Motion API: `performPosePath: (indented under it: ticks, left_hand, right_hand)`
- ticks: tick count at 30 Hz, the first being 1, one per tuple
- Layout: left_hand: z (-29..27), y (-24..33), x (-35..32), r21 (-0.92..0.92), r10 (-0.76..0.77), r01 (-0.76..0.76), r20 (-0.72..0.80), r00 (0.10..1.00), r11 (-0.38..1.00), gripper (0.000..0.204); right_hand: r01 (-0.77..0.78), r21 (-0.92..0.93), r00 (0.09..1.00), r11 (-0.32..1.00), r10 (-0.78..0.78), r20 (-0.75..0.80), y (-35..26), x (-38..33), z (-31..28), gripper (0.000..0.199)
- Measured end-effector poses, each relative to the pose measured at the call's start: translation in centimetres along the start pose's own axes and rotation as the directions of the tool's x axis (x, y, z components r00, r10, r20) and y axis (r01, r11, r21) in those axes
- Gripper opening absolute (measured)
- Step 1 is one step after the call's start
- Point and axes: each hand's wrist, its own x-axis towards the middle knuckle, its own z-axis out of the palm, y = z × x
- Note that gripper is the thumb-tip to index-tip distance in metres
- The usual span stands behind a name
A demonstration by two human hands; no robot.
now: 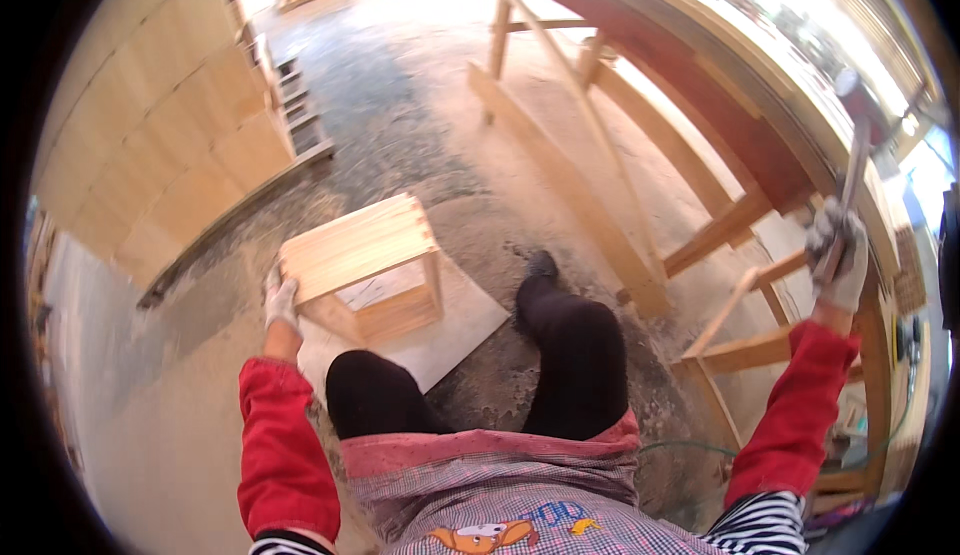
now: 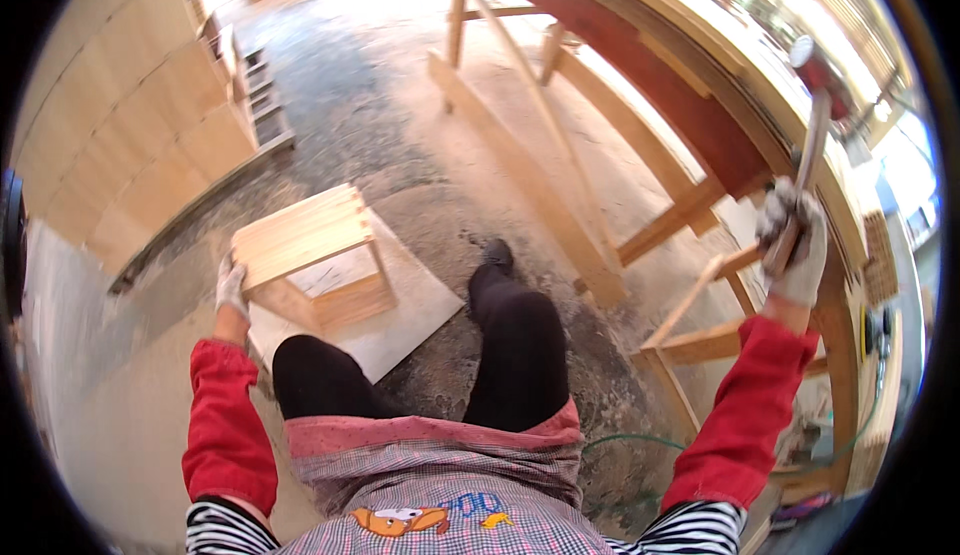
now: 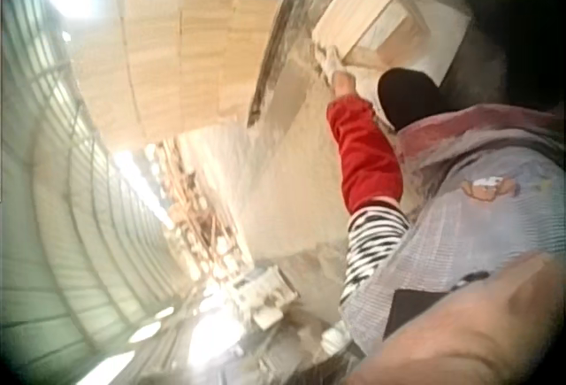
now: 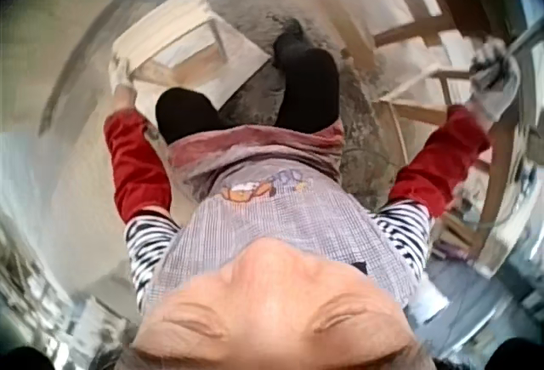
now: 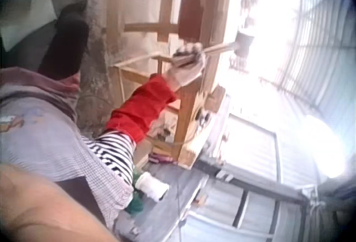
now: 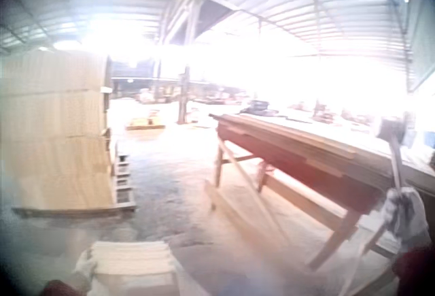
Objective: The person assembles a small wooden box by fitting the pieces together and tapping them with a mallet. They then use a hammer to drive nails into the joints to secure the structure.
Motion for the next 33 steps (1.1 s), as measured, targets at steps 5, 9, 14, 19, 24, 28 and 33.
performPosePath:
  ticks: [5,9,14,19,24,28,33]
  left_hand:
    - [1.3,2.8,-1.0,-0.020,-0.187,0.187,-0.002,0.982,0.982,0.064]
    - [2.4,3.8,-2.9,-0.167,-0.260,0.261,0.030,0.965,0.951,0.065]
    - [1.4,4.9,-3.2,-0.256,-0.297,0.296,0.035,0.954,0.920,0.064]
    - [1.2,5.0,-3.8,-0.188,-0.286,0.280,-0.005,0.958,0.942,0.054]
    - [2.7,4.8,-4.1,-0.289,-0.277,0.302,0.126,0.953,0.908,0.069]
    - [3.5,4.2,-3.5,-0.160,-0.318,0.312,-0.015,0.948,0.937,0.070]
    - [2.7,3.7,-3.0,-0.188,-0.305,0.311,0.064,0.950,0.931,0.069]
  right_hand:
    - [-0.279,-0.484,0.883,0.829,0.023,-0.469,11.5,-2.4,11.9,0.029]
    - [-0.629,-0.118,0.756,0.768,0.570,-0.321,23.9,-5.9,17.8,0.029]
    - [-0.886,-0.136,0.422,0.443,0.893,0.159,31.8,-8.9,24.5,0.049]
    - [-0.824,-0.247,0.513,0.510,0.857,0.058,30.5,-6.2,24.7,0.038]
    - [-0.775,-0.145,0.631,0.615,0.760,-0.155,33.0,-4.2,23.7,0.043]
    - [-0.730,-0.328,0.592,0.600,0.794,0.136,35.7,-4.9,24.8,0.046]
    - [-0.741,-0.301,0.605,0.600,0.791,0.087,35.9,-4.6,24.6,0.044]
